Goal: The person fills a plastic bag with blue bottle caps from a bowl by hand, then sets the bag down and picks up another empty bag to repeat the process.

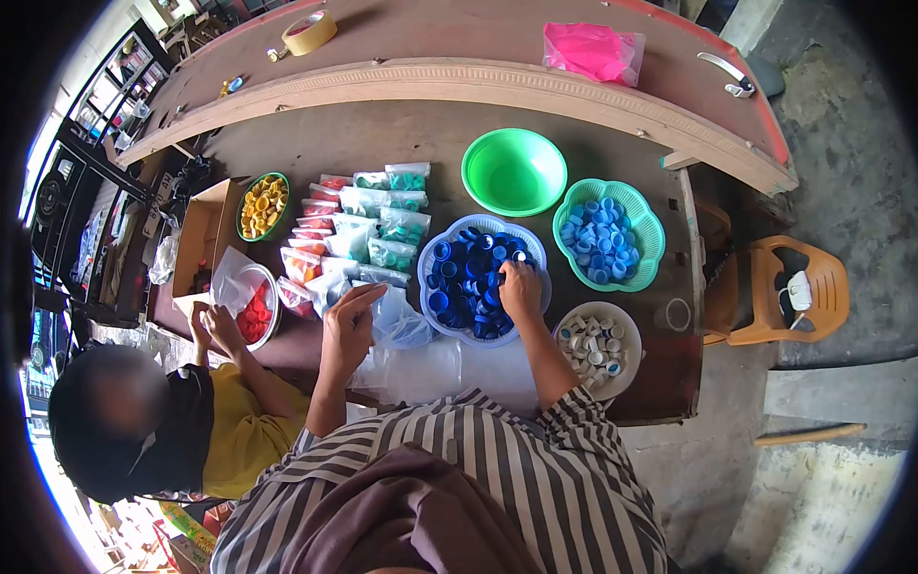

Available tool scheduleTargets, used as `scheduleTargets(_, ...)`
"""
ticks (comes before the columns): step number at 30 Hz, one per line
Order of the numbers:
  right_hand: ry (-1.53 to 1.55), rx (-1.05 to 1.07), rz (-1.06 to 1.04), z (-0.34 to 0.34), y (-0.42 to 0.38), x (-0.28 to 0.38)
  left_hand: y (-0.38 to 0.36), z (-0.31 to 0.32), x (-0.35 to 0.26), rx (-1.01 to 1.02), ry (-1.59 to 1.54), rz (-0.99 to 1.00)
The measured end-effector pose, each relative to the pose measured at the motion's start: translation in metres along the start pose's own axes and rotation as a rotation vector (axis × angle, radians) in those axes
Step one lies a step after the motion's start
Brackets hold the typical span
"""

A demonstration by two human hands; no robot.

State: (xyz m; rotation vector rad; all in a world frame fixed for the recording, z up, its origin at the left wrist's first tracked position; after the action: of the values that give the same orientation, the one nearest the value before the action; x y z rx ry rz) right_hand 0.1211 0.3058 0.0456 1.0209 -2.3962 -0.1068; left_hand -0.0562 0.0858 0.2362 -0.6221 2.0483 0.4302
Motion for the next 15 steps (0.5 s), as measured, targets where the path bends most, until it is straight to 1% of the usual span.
scheduleTargets(2, -0.035, 0.007, 0.020, 0.006, 0.002, -0.005, 0.002, 0.001, 0.000, 0.004, -0.002, -0.001)
scheduleTargets(4, 0.099, -0.027, 0.157, 0.004, 0.003, -0.018, 0.005, 0.002, -0.001, 0.006, -0.004, -0.015)
scheduleTargets(5, 0.099, -0.027, 0.161, 0.002, 0.004, -0.019, 0.007, 0.003, 0.000, 0.009, -0.003, -0.015)
scheduleTargets(7, 0.269, -0.010, 0.236, -0.007, 0.004, -0.023, 0.009, 0.002, 0.000, -0.004, 0.009, 0.005)
scheduleTargets(9, 0.265, 0.002, 0.253, -0.012, 0.004, -0.028, 0.011, 0.002, 0.000, 0.001, 0.013, 0.005)
scheduleTargets(11, 0.528, -0.116, 0.283, -0.015, 0.002, -0.041, 0.013, 0.004, 0.001, 0.006, 0.015, 0.008)
scheduleTargets(13, 0.565, -0.125, 0.291, -0.021, 0.003, -0.045, 0.014, 0.003, -0.005, -0.017, 0.039, 0.070)
scheduleTargets(15, 0.746, -0.100, 0.410, -0.016, -0.001, -0.055, 0.015, 0.004, -0.002, -0.002, 0.038, 0.044)
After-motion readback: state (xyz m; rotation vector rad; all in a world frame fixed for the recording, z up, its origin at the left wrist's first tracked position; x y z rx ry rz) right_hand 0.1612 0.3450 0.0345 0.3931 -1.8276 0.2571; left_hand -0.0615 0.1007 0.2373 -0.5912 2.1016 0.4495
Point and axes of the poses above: each hand's wrist, its own y-axis towards the middle knuckle, its own z-axis out of the palm, x = y × z, the point moved 10 cm from there along y, towards the middle knuckle, and after that the axes turned 6 degrees about -z, right-handed, at the moved point
